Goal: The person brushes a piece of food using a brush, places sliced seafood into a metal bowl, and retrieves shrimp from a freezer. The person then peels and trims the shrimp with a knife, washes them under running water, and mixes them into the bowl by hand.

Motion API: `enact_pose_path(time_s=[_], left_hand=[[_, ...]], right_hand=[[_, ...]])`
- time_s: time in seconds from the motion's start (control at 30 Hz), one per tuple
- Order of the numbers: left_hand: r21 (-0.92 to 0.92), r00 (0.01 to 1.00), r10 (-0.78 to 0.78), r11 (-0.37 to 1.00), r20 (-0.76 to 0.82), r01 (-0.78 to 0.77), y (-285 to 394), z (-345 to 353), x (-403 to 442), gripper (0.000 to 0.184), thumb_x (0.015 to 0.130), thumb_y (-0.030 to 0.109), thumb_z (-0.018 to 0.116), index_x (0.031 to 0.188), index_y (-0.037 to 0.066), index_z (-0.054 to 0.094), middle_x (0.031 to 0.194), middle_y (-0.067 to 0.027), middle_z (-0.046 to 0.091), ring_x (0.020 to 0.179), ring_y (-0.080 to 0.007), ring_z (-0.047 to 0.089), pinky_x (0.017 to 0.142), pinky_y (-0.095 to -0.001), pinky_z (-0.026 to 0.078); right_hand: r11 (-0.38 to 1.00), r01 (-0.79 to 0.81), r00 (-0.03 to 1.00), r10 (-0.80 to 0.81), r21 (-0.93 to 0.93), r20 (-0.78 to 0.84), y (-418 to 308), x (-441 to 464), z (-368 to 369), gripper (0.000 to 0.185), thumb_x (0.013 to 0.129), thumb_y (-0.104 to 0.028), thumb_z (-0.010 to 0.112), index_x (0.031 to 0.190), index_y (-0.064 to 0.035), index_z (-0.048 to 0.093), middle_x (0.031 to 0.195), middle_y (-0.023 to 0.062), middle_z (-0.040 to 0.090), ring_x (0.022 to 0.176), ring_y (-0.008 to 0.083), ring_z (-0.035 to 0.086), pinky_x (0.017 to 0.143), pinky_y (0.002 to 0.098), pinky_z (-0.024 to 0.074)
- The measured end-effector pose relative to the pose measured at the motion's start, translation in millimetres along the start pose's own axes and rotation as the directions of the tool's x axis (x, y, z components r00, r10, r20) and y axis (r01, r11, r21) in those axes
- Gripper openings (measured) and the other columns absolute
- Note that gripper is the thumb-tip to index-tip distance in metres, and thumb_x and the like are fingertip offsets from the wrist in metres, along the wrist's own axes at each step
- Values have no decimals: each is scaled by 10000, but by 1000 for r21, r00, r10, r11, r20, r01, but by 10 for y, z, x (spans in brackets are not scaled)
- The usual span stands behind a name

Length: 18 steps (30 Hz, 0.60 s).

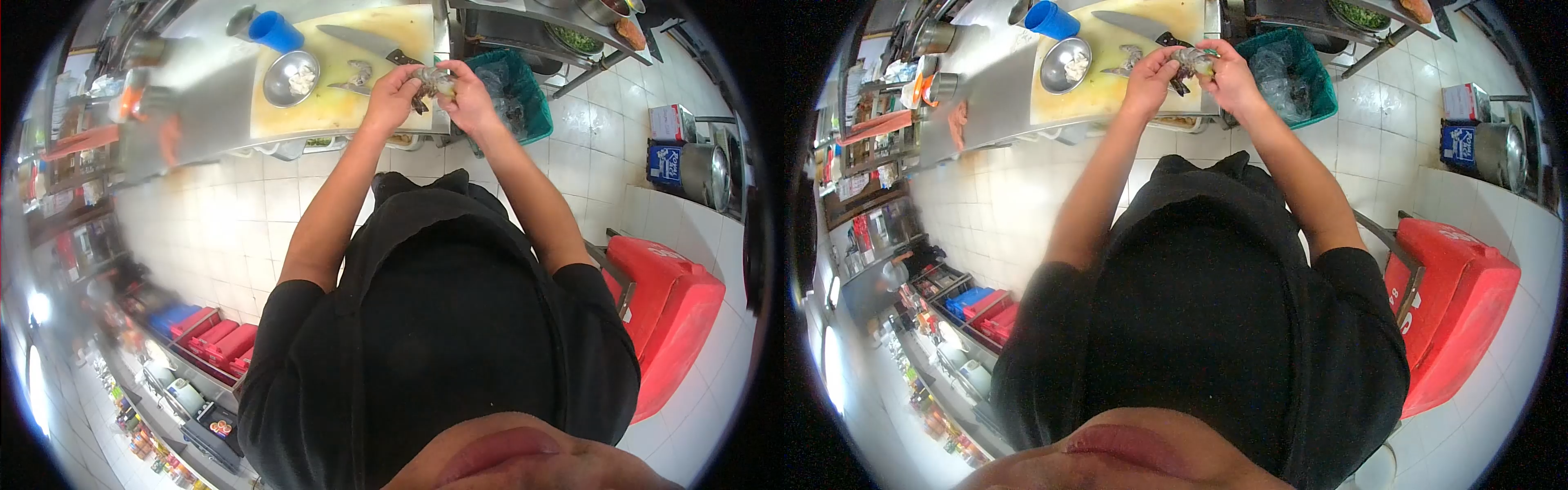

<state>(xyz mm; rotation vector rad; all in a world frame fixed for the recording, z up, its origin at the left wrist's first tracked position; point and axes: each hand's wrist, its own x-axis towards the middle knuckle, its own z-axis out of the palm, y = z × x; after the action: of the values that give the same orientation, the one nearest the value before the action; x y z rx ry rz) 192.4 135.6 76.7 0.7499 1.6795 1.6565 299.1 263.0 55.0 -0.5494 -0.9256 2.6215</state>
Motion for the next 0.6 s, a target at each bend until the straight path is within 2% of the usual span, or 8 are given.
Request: enact_pose_path(time_s=[0.07, 0.1, 0.2, 0.23, 0.37, 0.47, 0.57, 0.6], left_hand=[[-126, 996, -64, 991, -66, 55, 8, 67, -35, 248, 937, -1, 500, 1165, -11, 596, 956, -27, 647, 851, -88, 585, 774, -223, 466], [-138, 991, -78, 988, -105, 63, -6, 93, -51, 242, 937, -1, 500, 1159, -14, 596, 956, -30, 647, 847, -91, 585, 774, -225, 467], [-171, 977, -73, 985, -201, 39, -16, 149, -74, 229, 938, 1, 502, 1146, -22, 596, 953, -40, 648, 832, -98, 586, 768, -231, 471], [-179, 975, -49, 984, -217, 9, 0, 169, -91, 228, 938, 2, 504, 1145, -23, 596, 952, -44, 648, 826, -99, 586, 763, -233, 473], [-156, 970, -69, 987, -234, 33, 8, 239, -151, 233, 933, 3, 522, 1153, -26, 593, 950, -45, 649, 820, -99, 588, 744, -239, 480], [-160, 961, -38, 987, -275, -7, -66, 254, -137, 262, 924, 11, 547, 1179, -23, 595, 951, -38, 652, 809, -91, 579, 722, -240, 479], [-66, 953, 4, 998, -304, -25, -114, 222, -150, 298, 918, 40, 576, 1212, 4, 609, 939, -19, 641, 776, -79, 552, 706, -231, 470], [-13, 953, 0, 1000, -303, -5, -123, 202, -158, 302, 922, 63, 581, 1218, 15, 613, 931, -15, 635, 770, -78, 543, 700, -231, 467]], right_hand=[[961, 128, 986, -149, -246, -69, 215, -8, -44, 216, 918, -4, 428, 1055, -11, 595, 811, 61, 602, 581, 103, 492, 474, 247, 379], [921, 216, 974, -226, -324, 9, 310, -36, -94, 222, 921, -24, 443, 1085, 10, 590, 827, 63, 596, 608, 114, 520, 512, 245, 409], [970, 242, 970, -242, -3, -22, 283, -261, 166, 215, 932, -83, 488, 1075, 21, 611, 809, 57, 599, 629, 122, 542, 551, 244, 438], [914, 322, 945, -324, -247, 34, 331, -231, 86, 211, 906, -118, 588, 1056, 23, 633, 817, 46, 601, 660, 109, 548, 600, 249, 456], [732, 338, 886, -459, -592, -62, 314, -107, 162, 225, 837, -95, 702, 1027, 12, 649, 832, 13, 612, 724, 72, 541, 648, 243, 459], [763, 384, 880, -473, -521, -45, 283, -47, 191, 183, 850, -95, 685, 987, 21, 651, 840, 16, 635, 723, 79, 545, 632, 246, 460], [790, 397, 885, -465, -467, -33, 257, -79, 256, 150, 839, -92, 683, 941, 12, 646, 851, 27, 658, 736, 76, 553, 625, 258, 462], [733, 391, 875, -484, -556, -22, 271, -68, 229, 146, 831, -94, 684, 927, 6, 637, 840, 41, 658, 735, 71, 555, 626, 256, 463]])
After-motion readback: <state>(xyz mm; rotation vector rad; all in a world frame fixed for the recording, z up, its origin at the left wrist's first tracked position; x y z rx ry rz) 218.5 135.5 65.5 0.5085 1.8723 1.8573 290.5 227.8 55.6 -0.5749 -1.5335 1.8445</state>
